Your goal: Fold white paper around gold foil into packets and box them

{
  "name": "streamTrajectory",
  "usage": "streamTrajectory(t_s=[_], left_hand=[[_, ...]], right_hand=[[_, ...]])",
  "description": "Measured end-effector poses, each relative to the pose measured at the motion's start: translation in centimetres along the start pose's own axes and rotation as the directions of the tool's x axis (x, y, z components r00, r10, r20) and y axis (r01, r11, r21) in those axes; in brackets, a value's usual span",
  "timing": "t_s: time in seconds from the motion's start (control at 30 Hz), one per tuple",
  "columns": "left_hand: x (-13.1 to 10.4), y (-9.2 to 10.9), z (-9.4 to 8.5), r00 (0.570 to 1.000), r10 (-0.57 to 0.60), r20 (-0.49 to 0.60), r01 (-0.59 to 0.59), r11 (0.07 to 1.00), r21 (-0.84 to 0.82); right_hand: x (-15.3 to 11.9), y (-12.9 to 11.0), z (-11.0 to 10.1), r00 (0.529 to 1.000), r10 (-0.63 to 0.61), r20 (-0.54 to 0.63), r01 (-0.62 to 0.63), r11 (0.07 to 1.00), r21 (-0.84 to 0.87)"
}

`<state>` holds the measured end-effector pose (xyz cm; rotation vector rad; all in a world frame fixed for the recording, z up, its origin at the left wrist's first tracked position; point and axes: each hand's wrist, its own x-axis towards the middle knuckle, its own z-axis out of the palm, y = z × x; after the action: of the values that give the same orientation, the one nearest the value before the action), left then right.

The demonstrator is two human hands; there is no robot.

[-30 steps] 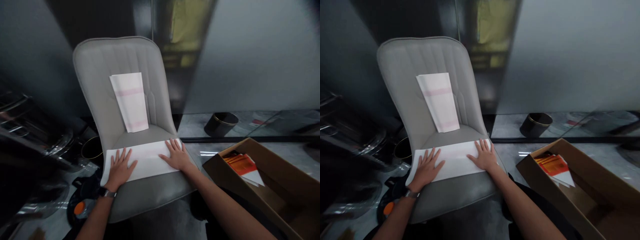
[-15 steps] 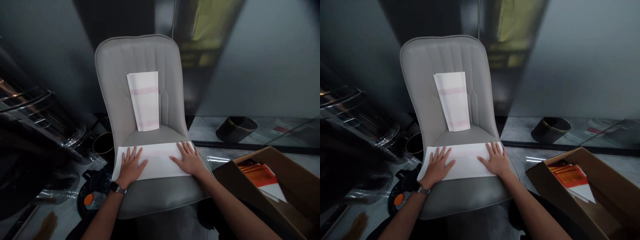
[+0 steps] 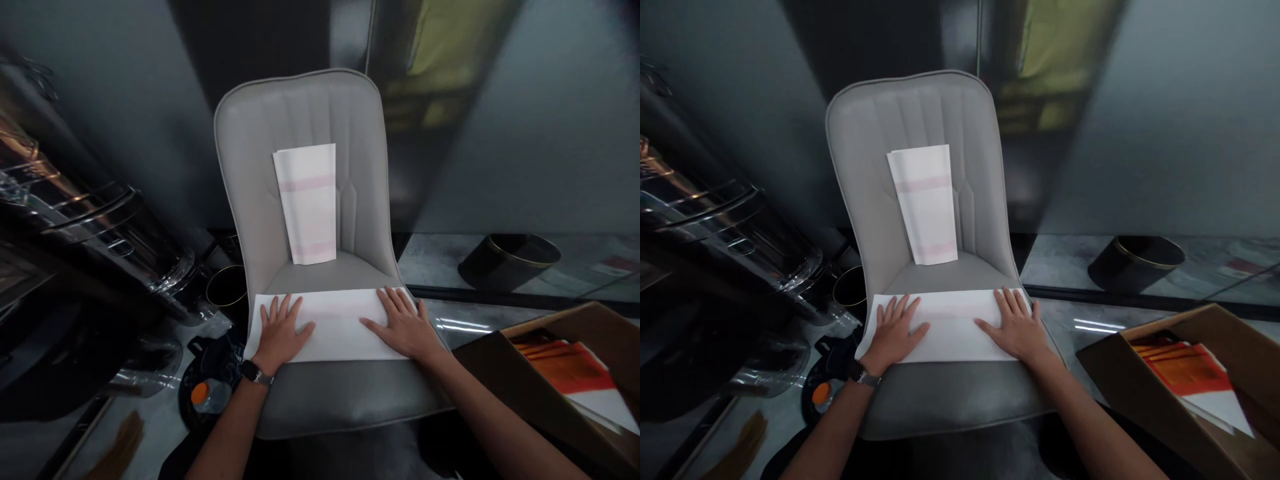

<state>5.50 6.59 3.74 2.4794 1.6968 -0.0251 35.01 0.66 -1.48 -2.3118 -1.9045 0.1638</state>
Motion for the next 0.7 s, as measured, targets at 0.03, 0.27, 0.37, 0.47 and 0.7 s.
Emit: streamTrajectory(t_s=[0.03, 0.27, 0.37, 0.47, 0.7], left_hand=[[0.0, 0.0, 0.1, 1.000, 0.000, 0.001, 0.000, 1.000, -0.003], [-0.1, -0.1, 0.7, 1.000, 0.004, -0.009, -0.004, 1.000, -0.010], [-0.2, -0.1, 0.7, 1.000, 0.005, -0.002, -0.005, 1.000, -0.012], [-0.3, 0.0, 0.7, 1.000, -0.003, -0.015, 0.003, 1.000, -0.007], [-0.2, -0.1, 0.5, 0.999, 0.026, -0.033, -0.024, 0.999, 0.044]], right_hand=[[0.0, 0.0, 0.1, 1.000, -0.003, -0.004, 0.003, 1.000, 0.002], [0.0, 0.0, 0.3, 1.000, 0.014, 0.023, -0.014, 1.000, 0.000], [-0.1, 0.0, 0.1, 0.999, 0.032, 0.042, -0.032, 0.999, -0.004], [-0.1, 0.0, 0.2, 0.998, 0.033, 0.049, -0.033, 0.999, -0.002], [0.1, -1.0, -1.2, 0.990, 0.092, 0.104, -0.091, 0.996, -0.010]])
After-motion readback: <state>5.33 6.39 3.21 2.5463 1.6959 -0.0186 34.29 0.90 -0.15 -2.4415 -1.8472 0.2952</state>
